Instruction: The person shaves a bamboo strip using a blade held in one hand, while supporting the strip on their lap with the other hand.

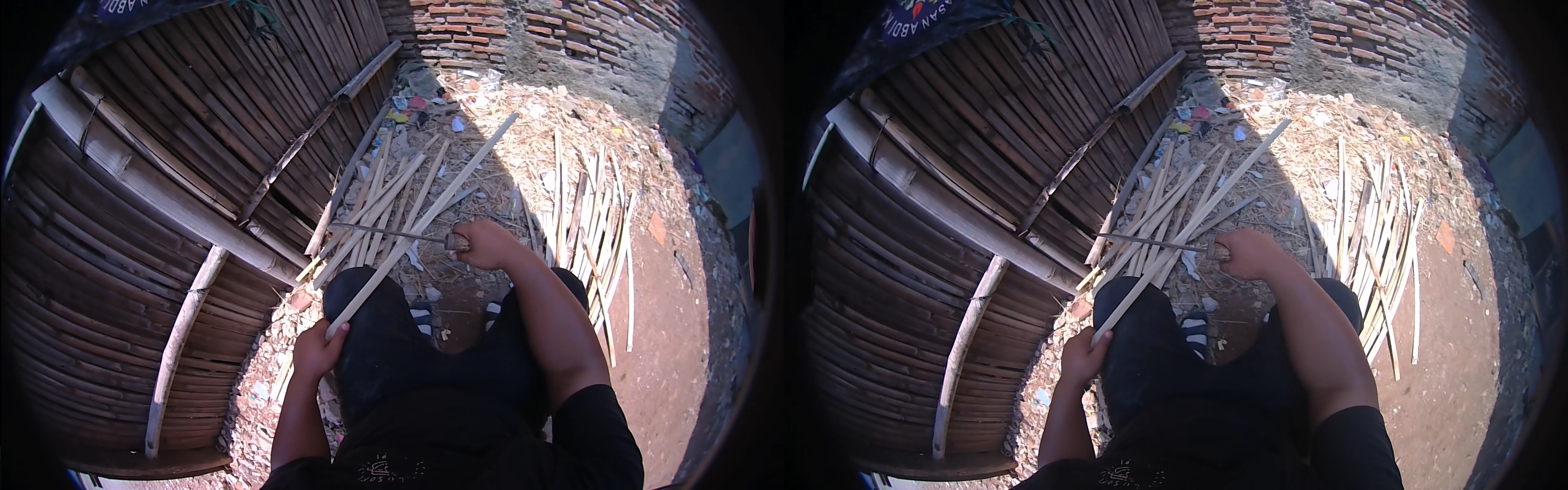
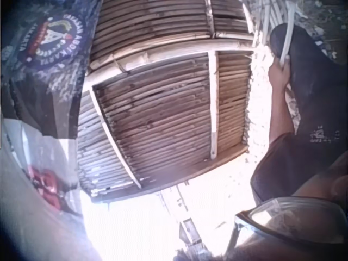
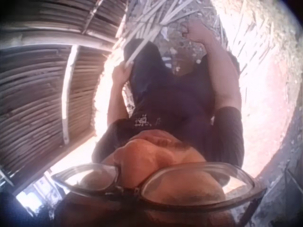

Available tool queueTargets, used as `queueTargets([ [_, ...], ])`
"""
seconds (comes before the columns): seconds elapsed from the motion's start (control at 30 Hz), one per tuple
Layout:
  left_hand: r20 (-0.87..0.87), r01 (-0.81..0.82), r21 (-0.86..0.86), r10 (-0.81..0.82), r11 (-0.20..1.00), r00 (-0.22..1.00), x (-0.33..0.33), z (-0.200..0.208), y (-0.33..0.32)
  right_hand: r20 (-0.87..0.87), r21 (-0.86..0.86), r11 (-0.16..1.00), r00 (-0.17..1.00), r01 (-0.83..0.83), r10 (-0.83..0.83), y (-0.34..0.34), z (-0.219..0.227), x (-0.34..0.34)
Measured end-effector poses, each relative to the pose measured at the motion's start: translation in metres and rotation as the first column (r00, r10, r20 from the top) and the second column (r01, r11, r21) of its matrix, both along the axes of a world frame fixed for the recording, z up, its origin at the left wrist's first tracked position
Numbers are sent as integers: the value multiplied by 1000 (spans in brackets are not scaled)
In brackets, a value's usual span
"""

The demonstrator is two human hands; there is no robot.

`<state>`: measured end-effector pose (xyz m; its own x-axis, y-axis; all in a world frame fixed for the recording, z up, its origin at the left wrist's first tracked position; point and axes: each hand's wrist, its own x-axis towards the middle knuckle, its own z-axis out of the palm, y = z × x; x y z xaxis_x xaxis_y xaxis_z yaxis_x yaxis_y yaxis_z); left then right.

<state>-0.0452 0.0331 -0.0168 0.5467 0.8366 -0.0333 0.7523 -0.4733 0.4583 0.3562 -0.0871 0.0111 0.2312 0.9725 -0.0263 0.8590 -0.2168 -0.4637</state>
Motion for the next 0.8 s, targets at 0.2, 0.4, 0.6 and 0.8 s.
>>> queueTargets([
  [0.2, 32, -21, -12, 21, 1000, 999, -6, -8, 0, 33, 27, 986, 986, -166, 165, 4, 16, -26],
  [0.4, 46, 19, 17, -20, 1000, 999, -2, -7, 0, 24, 146, 907, 915, 396, -403, -7, 1, 32],
  [0.6, 53, 10, 1, -10, 1000, 999, -4, -8, 0, -192, 99, 886, 883, 452, -429, -10, 11, 34],
  [0.8, 18, 13, -3, -13, 1000, 1000, 0, -4, 1, 10, -24, 993, 993, -116, 116, 0, 1, -2],
])
